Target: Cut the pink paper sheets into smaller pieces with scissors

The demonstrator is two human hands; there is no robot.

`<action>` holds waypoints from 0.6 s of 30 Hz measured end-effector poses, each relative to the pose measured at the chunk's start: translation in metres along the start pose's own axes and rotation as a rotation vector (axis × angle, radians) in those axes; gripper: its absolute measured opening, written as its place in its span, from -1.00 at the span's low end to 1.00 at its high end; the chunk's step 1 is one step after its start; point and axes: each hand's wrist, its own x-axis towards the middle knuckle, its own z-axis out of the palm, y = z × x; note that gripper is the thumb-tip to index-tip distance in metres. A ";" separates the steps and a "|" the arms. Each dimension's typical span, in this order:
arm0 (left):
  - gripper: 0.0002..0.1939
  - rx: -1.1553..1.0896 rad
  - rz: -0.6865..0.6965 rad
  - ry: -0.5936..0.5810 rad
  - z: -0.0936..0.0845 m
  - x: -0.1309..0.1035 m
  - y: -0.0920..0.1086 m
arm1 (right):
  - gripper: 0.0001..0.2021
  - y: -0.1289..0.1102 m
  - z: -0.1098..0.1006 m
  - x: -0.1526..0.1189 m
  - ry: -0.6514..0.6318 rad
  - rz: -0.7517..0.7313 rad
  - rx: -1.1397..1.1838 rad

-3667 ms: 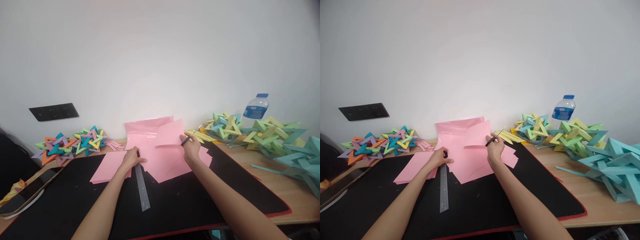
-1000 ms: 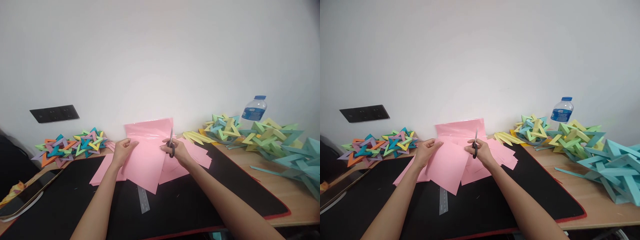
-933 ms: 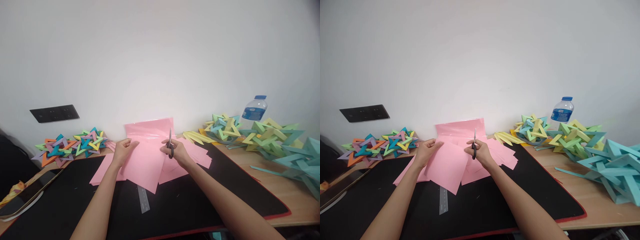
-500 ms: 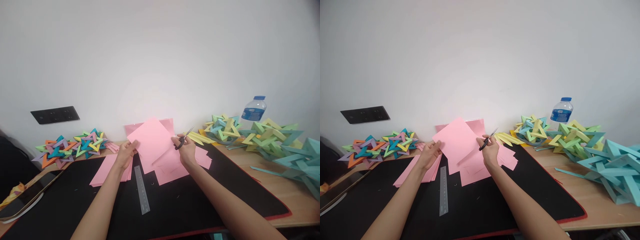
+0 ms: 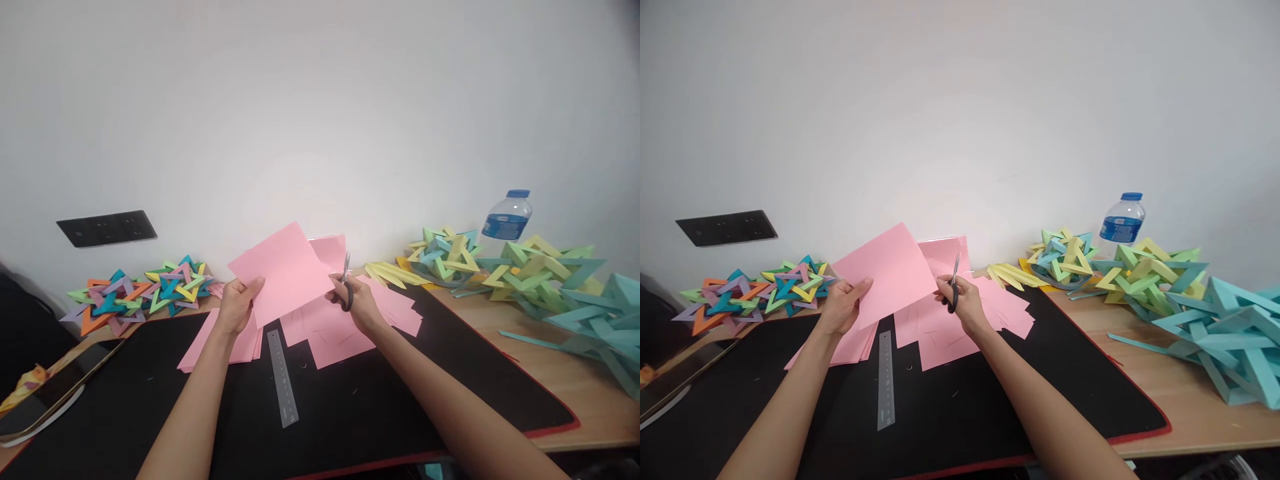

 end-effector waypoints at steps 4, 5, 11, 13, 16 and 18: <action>-0.71 0.080 -0.020 -0.076 -0.004 -0.002 0.001 | -0.78 0.000 0.004 -0.006 -0.168 0.017 -0.090; -0.69 0.119 -0.026 -0.087 -0.005 -0.002 0.000 | -0.82 0.000 0.005 -0.008 -0.194 0.019 -0.093; -0.60 0.254 -0.056 -0.123 -0.008 -0.002 0.000 | -0.84 0.007 0.008 -0.010 -0.243 0.022 -0.100; -0.61 0.283 -0.050 -0.120 -0.008 -0.002 0.000 | -0.80 0.008 0.008 -0.010 -0.248 0.034 -0.100; -0.65 0.301 -0.020 -0.104 -0.009 -0.002 0.001 | -0.79 0.009 0.007 -0.009 -0.250 0.045 -0.094; -0.68 0.306 -0.003 -0.091 -0.009 -0.002 0.002 | -0.81 0.009 0.007 -0.009 -0.260 0.045 -0.089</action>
